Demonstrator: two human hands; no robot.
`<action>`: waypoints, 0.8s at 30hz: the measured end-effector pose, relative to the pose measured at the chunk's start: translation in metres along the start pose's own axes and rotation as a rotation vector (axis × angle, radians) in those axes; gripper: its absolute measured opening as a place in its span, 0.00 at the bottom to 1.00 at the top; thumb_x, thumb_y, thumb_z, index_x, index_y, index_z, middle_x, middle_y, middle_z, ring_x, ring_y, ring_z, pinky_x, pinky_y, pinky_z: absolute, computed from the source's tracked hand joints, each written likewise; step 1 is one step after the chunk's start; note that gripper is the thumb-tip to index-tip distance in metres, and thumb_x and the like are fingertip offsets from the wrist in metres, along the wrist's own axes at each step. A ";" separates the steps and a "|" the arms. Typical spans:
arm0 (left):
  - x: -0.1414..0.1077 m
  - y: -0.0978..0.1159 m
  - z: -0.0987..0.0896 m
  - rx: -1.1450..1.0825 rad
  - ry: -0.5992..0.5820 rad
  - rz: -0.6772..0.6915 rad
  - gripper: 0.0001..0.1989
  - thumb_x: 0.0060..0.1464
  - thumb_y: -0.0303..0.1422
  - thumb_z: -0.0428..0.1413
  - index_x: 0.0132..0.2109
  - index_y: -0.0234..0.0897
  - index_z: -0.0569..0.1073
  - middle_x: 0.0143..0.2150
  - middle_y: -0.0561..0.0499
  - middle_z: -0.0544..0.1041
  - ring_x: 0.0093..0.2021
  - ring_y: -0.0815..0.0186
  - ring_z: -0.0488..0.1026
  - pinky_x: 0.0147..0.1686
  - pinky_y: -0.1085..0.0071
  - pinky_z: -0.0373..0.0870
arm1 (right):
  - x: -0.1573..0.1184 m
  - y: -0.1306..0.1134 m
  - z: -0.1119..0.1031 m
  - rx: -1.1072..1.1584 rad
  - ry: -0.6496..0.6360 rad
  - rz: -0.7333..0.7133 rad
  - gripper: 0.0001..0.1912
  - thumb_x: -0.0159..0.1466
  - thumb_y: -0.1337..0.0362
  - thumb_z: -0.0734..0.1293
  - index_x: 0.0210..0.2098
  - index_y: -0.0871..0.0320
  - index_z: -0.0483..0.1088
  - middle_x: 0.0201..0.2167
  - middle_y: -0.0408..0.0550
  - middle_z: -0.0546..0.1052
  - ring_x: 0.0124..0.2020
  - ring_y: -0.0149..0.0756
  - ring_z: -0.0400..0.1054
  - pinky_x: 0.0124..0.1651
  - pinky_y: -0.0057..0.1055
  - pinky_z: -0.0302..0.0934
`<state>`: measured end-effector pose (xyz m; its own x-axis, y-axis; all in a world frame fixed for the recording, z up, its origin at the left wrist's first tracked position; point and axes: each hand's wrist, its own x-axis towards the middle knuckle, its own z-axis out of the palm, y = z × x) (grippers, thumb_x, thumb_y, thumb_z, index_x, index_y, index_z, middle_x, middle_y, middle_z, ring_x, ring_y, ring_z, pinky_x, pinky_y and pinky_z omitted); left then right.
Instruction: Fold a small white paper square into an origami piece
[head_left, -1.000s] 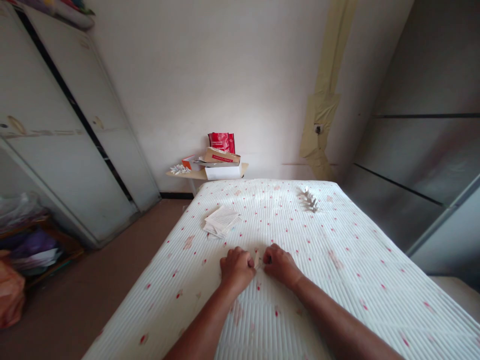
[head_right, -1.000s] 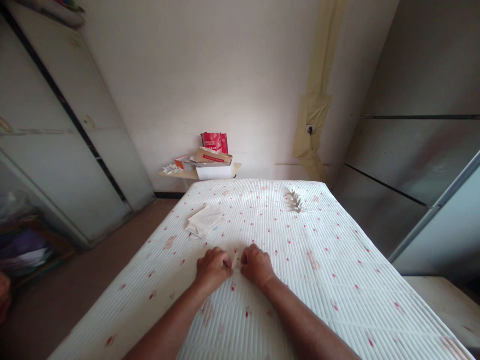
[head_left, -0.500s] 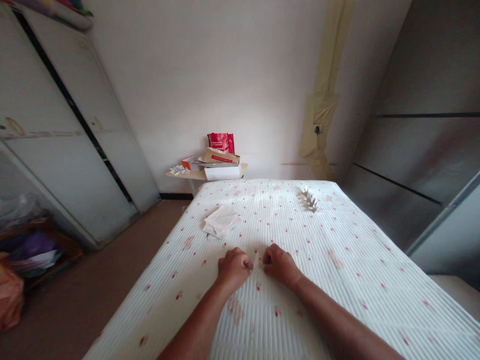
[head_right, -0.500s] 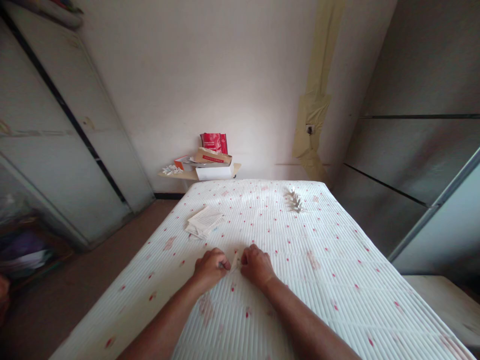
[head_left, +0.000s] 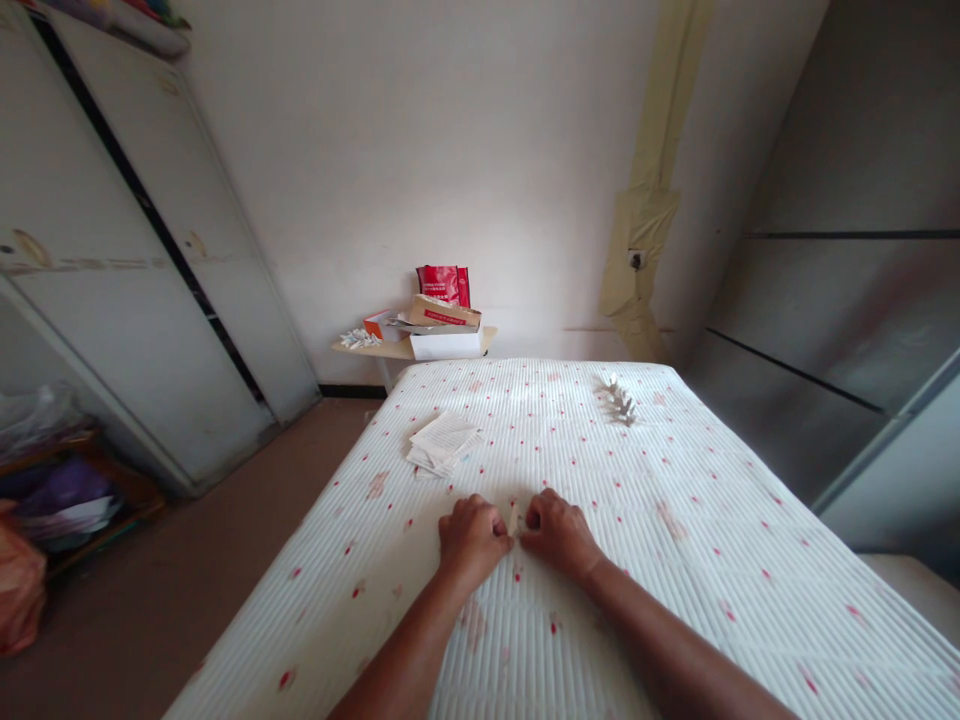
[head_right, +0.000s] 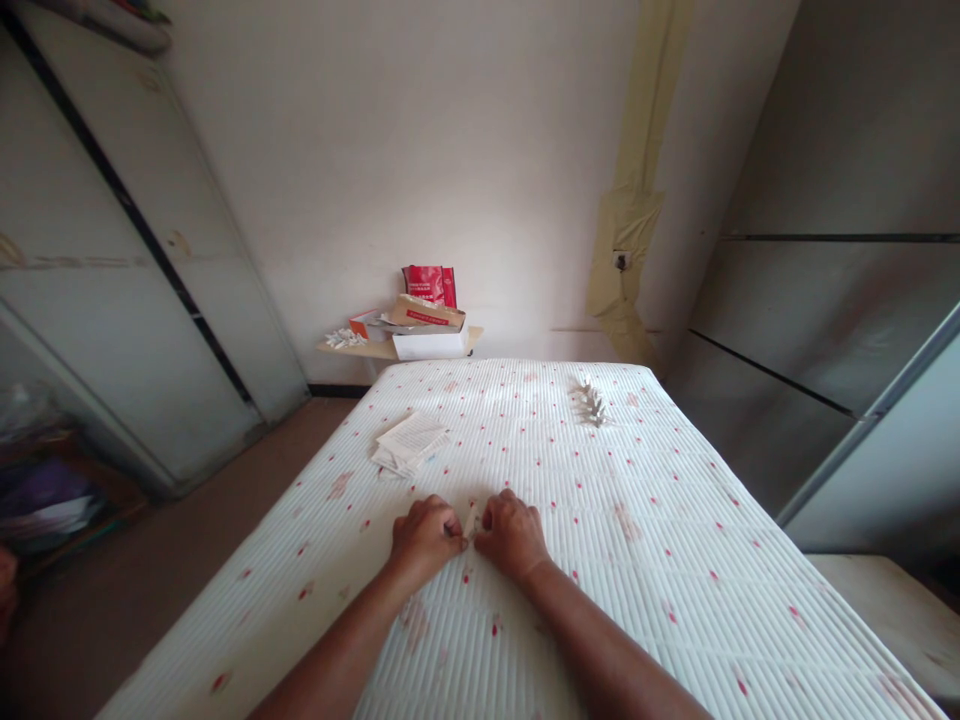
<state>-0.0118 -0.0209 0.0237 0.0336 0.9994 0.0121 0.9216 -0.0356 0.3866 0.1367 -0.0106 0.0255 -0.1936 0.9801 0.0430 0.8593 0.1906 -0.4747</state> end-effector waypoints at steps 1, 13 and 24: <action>0.000 0.000 0.000 -0.007 0.001 0.003 0.03 0.41 0.34 0.58 0.26 0.41 0.73 0.35 0.53 0.71 0.42 0.60 0.66 0.38 0.67 0.56 | 0.001 0.001 0.000 0.010 -0.008 -0.005 0.03 0.49 0.70 0.64 0.25 0.60 0.67 0.29 0.44 0.69 0.31 0.31 0.63 0.32 0.26 0.49; -0.010 -0.010 0.005 -0.131 0.112 0.074 0.11 0.39 0.22 0.49 0.31 0.39 0.70 0.36 0.54 0.72 0.42 0.64 0.66 0.39 0.68 0.55 | 0.001 0.019 0.004 0.158 -0.001 -0.127 0.12 0.50 0.78 0.59 0.29 0.60 0.68 0.32 0.46 0.70 0.34 0.30 0.65 0.37 0.24 0.54; -0.020 -0.001 0.009 -0.173 0.207 0.235 0.08 0.40 0.25 0.56 0.31 0.40 0.72 0.34 0.53 0.72 0.41 0.63 0.67 0.44 0.66 0.56 | -0.003 0.015 0.000 0.183 0.013 -0.142 0.12 0.51 0.78 0.58 0.28 0.60 0.70 0.32 0.46 0.71 0.33 0.29 0.66 0.37 0.23 0.55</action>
<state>-0.0103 -0.0410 0.0148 0.1416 0.9436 0.2992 0.8181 -0.2817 0.5014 0.1497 -0.0106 0.0180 -0.2991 0.9451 0.1318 0.7234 0.3147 -0.6145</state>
